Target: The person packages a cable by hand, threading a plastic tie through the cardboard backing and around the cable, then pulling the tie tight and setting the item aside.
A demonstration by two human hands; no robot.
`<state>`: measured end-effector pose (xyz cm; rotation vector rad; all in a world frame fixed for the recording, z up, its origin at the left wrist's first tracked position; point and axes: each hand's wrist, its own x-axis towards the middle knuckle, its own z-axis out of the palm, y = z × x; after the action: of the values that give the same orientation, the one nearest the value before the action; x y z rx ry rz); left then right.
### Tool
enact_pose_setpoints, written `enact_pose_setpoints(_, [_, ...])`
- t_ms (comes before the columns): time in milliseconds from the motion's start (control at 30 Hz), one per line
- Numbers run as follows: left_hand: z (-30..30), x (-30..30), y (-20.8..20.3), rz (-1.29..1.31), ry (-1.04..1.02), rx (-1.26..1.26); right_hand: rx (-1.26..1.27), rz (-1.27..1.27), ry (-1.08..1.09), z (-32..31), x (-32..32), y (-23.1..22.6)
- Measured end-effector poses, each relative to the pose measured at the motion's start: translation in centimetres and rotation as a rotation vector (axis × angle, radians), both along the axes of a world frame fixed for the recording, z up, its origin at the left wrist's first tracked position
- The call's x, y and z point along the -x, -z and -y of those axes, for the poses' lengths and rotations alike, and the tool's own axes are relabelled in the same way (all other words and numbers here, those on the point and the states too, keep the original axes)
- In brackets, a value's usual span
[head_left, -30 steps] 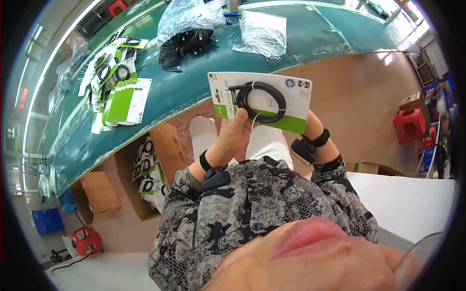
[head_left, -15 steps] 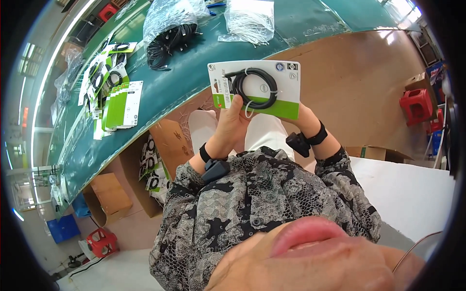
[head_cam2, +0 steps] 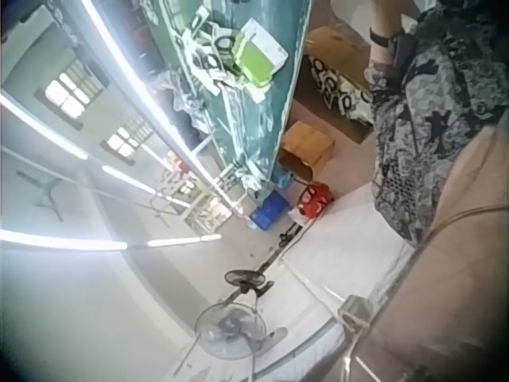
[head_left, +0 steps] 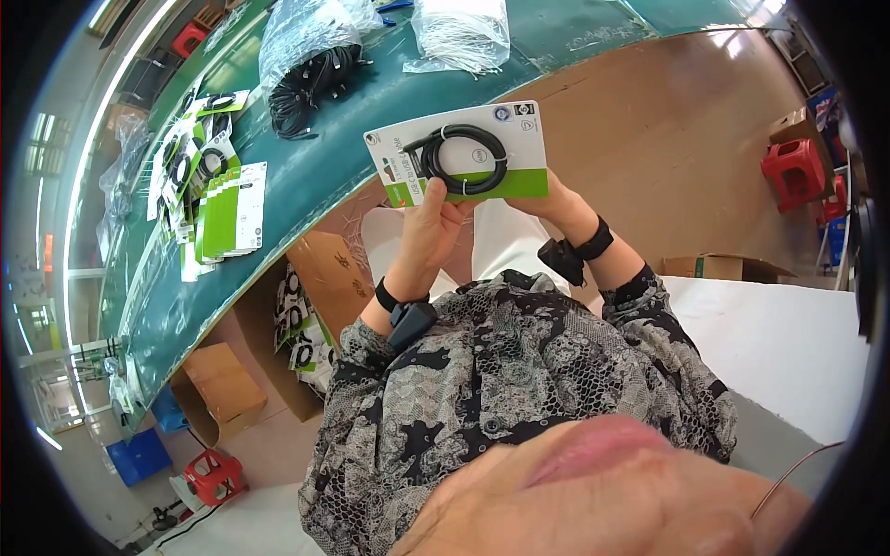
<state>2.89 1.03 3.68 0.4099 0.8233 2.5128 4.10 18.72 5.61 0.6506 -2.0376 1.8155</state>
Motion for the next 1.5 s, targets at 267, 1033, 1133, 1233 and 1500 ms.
enact_pose_setpoints(267, [0.8,0.4,1.0,0.024,-0.039,0.021,-0.239,-0.180,0.120,0.6,0.6,-0.8])
enact_pose_setpoints(1033, [1.1,5.9,-1.5,-0.004,-0.183,0.023,0.045,0.265,-0.009,1.9,5.5,1.5])
enact_pose_setpoints(1133, [1.0,5.5,-2.0,-0.054,-0.222,0.027,-0.023,0.197,0.067,2.0,5.7,2.2])
enact_pose_setpoints(1233, [1.2,4.9,-2.1,-0.045,-0.246,0.055,-0.280,0.136,0.192,1.4,6.2,2.5])
enact_pose_setpoints(1500, [1.4,3.9,-2.0,-0.084,-0.239,0.028,-0.209,-0.446,0.321,4.5,6.1,-0.2])
